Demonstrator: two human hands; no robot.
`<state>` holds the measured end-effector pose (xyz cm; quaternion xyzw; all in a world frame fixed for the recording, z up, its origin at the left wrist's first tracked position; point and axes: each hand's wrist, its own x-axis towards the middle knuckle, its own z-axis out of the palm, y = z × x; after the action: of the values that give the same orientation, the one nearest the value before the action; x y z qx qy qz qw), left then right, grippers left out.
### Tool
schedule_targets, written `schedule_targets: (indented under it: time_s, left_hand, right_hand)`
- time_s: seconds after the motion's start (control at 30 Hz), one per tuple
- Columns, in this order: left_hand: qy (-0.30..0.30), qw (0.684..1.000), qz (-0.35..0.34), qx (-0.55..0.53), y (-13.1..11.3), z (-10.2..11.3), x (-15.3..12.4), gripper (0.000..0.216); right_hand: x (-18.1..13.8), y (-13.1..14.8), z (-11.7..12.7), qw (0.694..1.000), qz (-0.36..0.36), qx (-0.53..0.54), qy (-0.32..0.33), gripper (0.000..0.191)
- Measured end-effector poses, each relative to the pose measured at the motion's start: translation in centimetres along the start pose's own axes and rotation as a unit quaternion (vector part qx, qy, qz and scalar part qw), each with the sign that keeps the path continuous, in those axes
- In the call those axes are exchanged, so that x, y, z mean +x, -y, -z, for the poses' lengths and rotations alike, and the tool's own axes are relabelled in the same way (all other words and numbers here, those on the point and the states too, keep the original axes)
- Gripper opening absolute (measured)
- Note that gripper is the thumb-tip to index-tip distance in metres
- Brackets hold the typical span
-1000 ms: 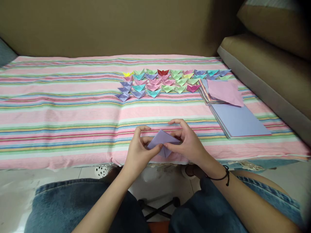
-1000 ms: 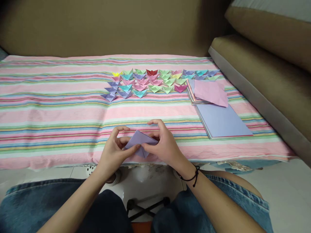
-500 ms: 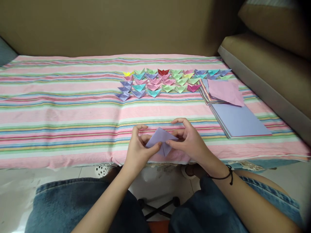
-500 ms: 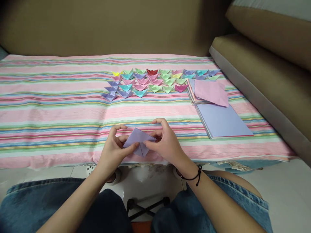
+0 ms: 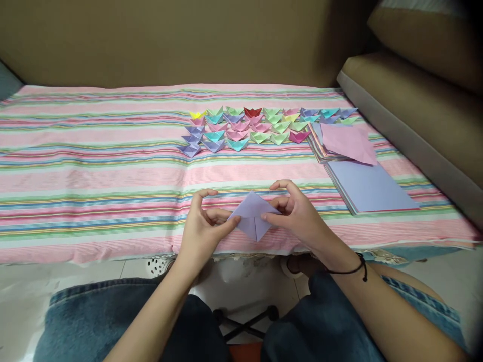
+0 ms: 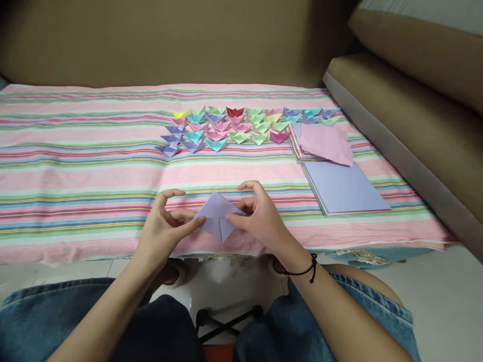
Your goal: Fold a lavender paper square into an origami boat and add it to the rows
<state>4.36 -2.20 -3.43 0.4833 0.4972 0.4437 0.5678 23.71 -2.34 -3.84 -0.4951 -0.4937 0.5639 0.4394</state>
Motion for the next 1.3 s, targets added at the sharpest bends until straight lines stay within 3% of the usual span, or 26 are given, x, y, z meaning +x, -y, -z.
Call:
schedule_targets:
  time_s: [0.43,0.87,1.3]
  left_hand:
    - [0.051,0.998,0.03,-0.017,0.6,-1.1,-0.8,0.063]
    - [-0.02,0.999,0.047,-0.006,-0.8,0.8,-0.1,0.055]
    - [0.026,0.998,0.052,-0.019,-0.7,1.3,0.0,0.04]
  right_hand:
    - [-0.4,-1.0,-1.2,0.999,-0.005,-0.033,0.033,0.055]
    - [0.1,0.9,0.8,0.998,-0.052,0.036,-0.009,0.052]
    - [0.1,0.9,1.7,0.999,-0.052,0.008,0.003,0.04]
